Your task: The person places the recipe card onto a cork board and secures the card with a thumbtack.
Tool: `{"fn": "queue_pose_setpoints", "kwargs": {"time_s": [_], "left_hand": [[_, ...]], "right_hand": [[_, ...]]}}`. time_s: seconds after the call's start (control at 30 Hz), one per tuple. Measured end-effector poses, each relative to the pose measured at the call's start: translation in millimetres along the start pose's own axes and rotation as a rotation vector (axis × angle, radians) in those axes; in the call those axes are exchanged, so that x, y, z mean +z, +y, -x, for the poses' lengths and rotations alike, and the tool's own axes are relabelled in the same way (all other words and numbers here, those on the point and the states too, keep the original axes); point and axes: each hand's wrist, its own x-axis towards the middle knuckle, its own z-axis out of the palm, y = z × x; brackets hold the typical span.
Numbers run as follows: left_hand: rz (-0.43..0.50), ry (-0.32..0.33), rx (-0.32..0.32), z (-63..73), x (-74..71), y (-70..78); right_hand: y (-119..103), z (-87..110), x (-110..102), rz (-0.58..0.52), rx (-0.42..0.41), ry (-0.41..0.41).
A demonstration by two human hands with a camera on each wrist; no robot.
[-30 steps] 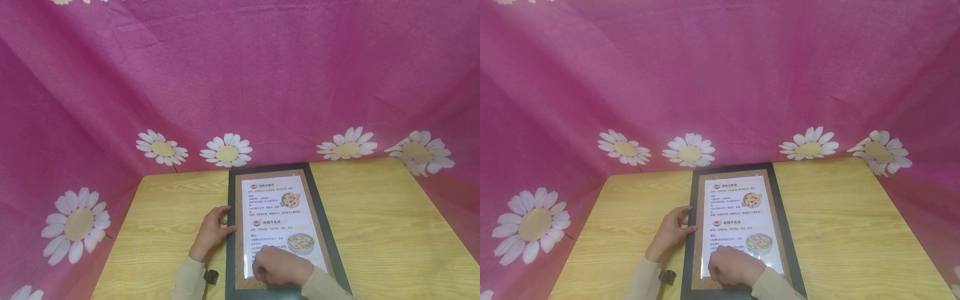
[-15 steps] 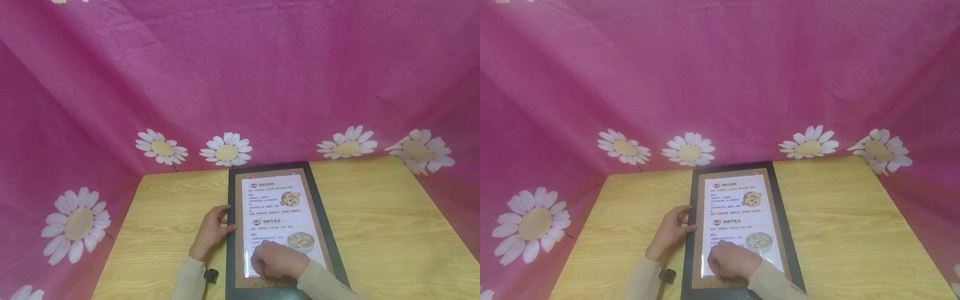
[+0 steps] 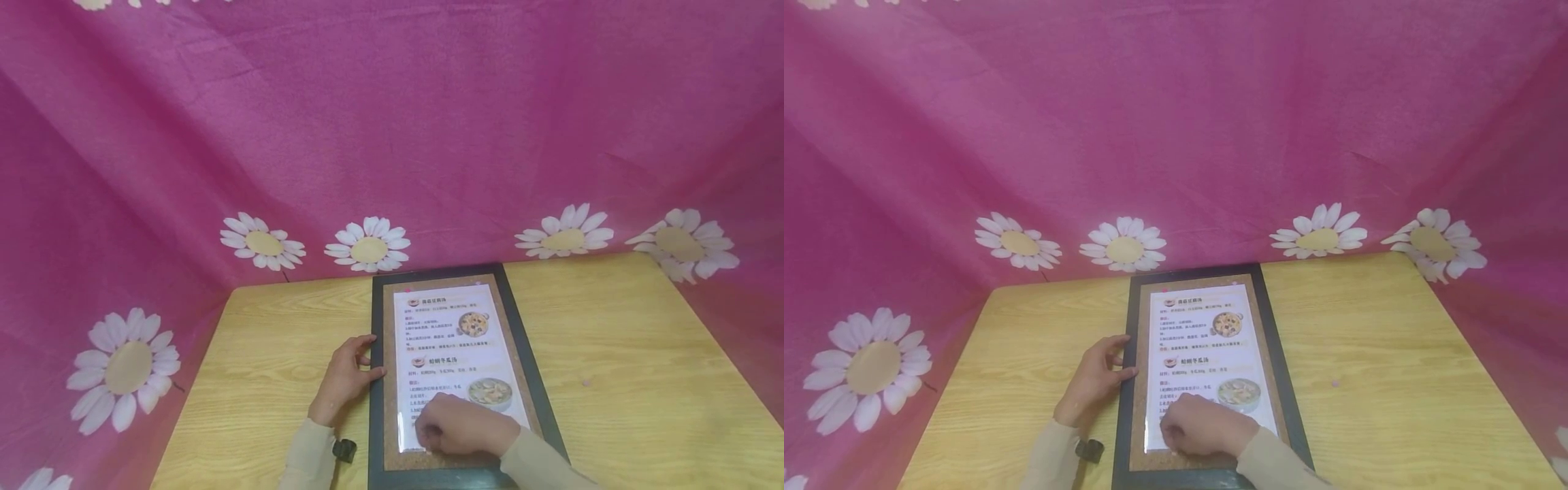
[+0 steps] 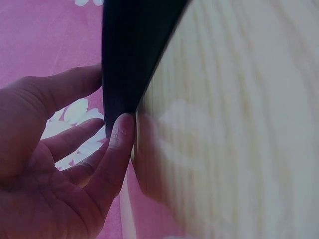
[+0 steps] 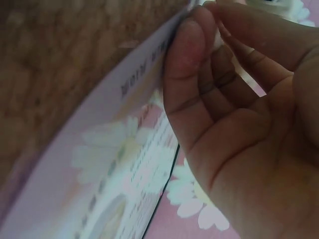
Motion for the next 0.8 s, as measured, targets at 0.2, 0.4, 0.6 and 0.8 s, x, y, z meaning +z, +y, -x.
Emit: {"fn": "queue_pose_setpoints", "kwargs": {"time_s": [0.2,0.4,0.6,0.8], "left_hand": [[0.003,-0.002,-0.003,-0.3,0.7,0.5],[-0.012,0.003,-0.007,-1.0,1.2,-0.7],[-0.006,0.001,-0.014,-1.4,2.7,-2.4],[-0.01,0.005,-0.021,-1.6,2.9,-2.4]], "right_hand": [[15,15.4,-14,-0.006,-0.028,0.096],[34,39.8,-36,-0.022,0.006,0.232],[58,67.9,-58,0.006,0.071,0.327],[77,100.0,-78,0.0,0.268,0.366]]}}
